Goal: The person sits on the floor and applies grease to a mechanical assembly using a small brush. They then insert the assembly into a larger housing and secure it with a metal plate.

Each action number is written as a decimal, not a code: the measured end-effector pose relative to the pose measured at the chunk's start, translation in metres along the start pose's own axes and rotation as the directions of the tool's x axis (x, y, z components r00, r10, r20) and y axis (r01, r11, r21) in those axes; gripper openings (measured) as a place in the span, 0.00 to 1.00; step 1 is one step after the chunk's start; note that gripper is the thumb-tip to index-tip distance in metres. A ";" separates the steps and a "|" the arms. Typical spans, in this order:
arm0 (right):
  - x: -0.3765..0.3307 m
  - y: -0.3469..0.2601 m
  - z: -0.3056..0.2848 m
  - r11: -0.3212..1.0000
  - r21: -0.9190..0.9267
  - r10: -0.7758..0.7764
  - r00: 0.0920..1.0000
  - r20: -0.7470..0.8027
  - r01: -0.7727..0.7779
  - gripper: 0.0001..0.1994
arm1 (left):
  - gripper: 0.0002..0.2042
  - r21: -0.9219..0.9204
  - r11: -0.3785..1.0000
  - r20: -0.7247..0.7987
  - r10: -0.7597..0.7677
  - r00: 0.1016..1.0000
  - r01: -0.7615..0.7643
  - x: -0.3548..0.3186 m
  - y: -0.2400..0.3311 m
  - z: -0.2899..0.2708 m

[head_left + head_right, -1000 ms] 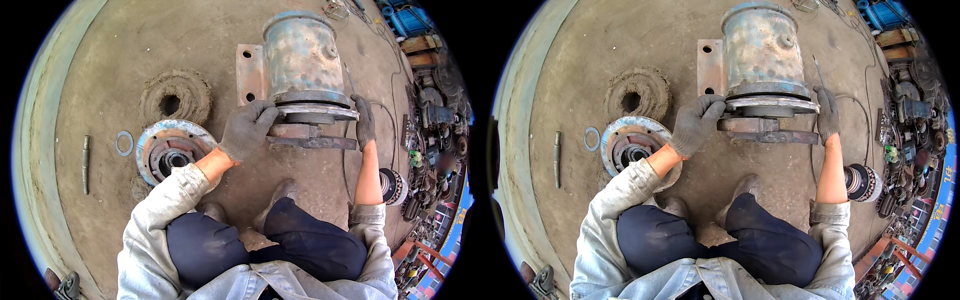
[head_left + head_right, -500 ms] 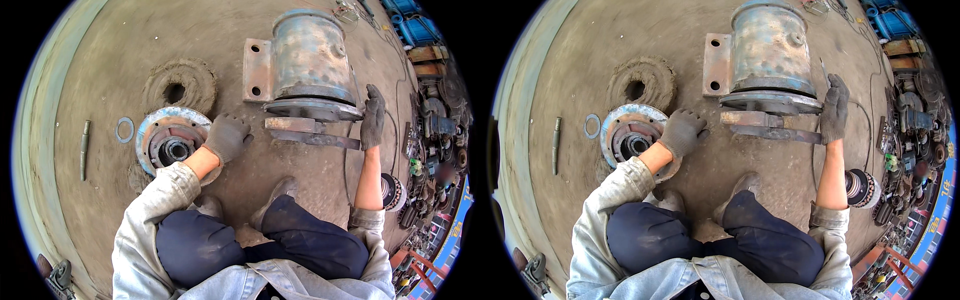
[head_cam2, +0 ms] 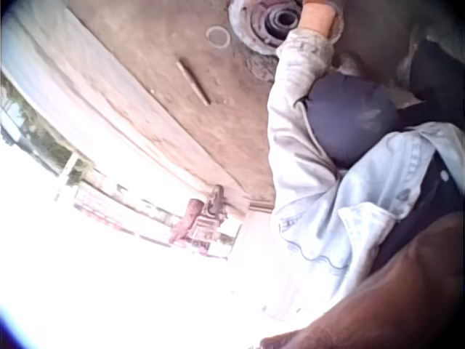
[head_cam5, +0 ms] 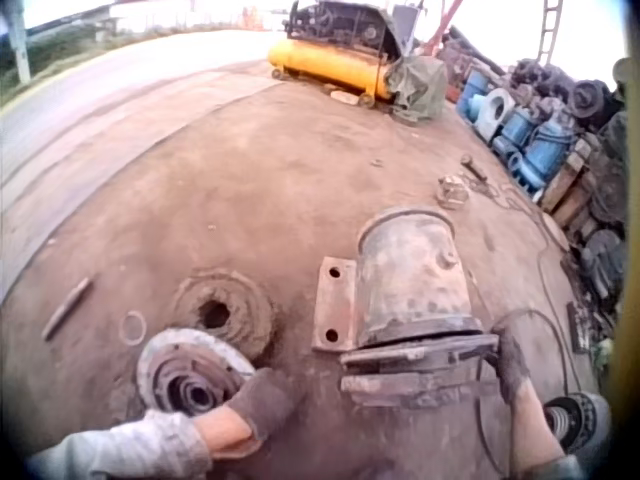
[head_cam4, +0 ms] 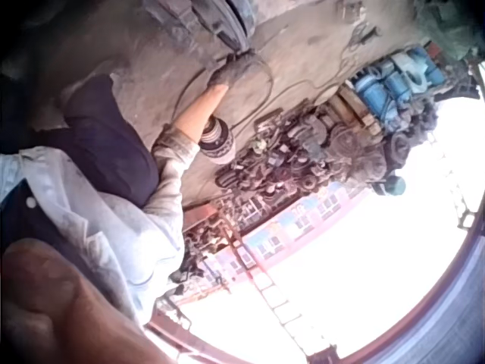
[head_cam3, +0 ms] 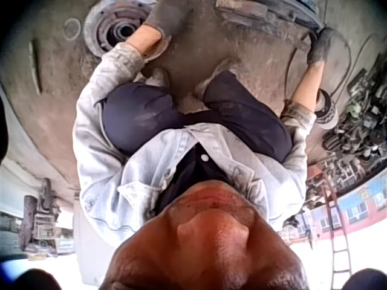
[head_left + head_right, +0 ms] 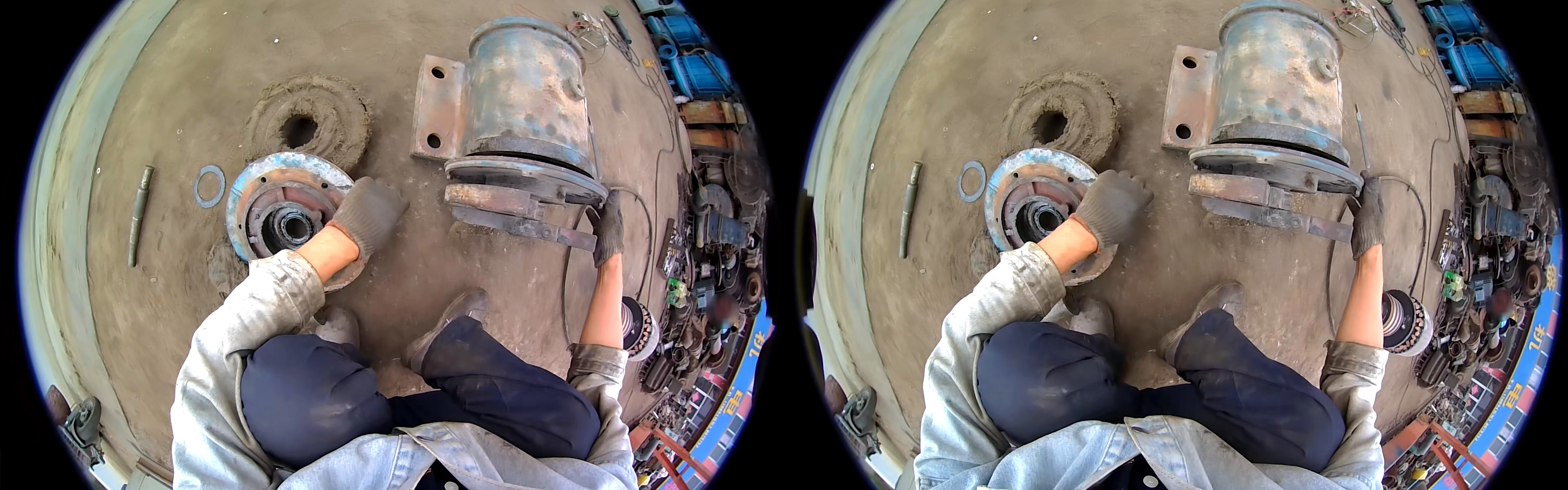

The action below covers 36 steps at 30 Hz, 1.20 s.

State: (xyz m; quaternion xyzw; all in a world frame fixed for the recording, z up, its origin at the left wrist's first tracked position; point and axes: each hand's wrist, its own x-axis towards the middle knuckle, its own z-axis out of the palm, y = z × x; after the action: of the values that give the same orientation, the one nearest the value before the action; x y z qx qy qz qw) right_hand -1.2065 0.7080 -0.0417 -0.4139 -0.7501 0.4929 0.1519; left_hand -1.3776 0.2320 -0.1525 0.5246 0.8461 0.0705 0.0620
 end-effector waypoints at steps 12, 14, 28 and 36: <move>-0.030 -0.071 0.041 0.897 -0.251 -0.319 0.926 0.202 0.363 0.33 | 0.09 -0.305 0.949 -0.121 0.039 0.992 -0.075 -0.001 -0.007 -0.008; -0.007 -0.039 0.019 0.902 -0.251 -0.289 0.922 0.256 0.352 0.32 | 0.09 -0.288 0.955 -0.041 0.068 0.997 -0.077 -0.005 -0.007 -0.008; -0.029 -0.042 0.029 0.990 -0.034 -0.135 0.991 0.011 0.136 0.30 | 0.09 -0.241 0.967 -0.050 0.071 0.996 -0.081 -0.017 -0.007 -0.005; -0.031 -0.060 0.054 0.906 -0.222 -0.328 0.929 0.173 0.361 0.30 | 0.09 -0.193 0.976 0.050 0.111 0.993 -0.100 -0.014 -0.005 -0.003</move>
State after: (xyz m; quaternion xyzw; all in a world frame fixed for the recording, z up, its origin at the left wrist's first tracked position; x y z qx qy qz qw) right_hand -1.2506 0.6403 -0.0092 -0.2571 -0.8757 0.3861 0.1338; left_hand -1.3767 0.2167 -0.1503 0.5624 0.8042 0.1382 0.1336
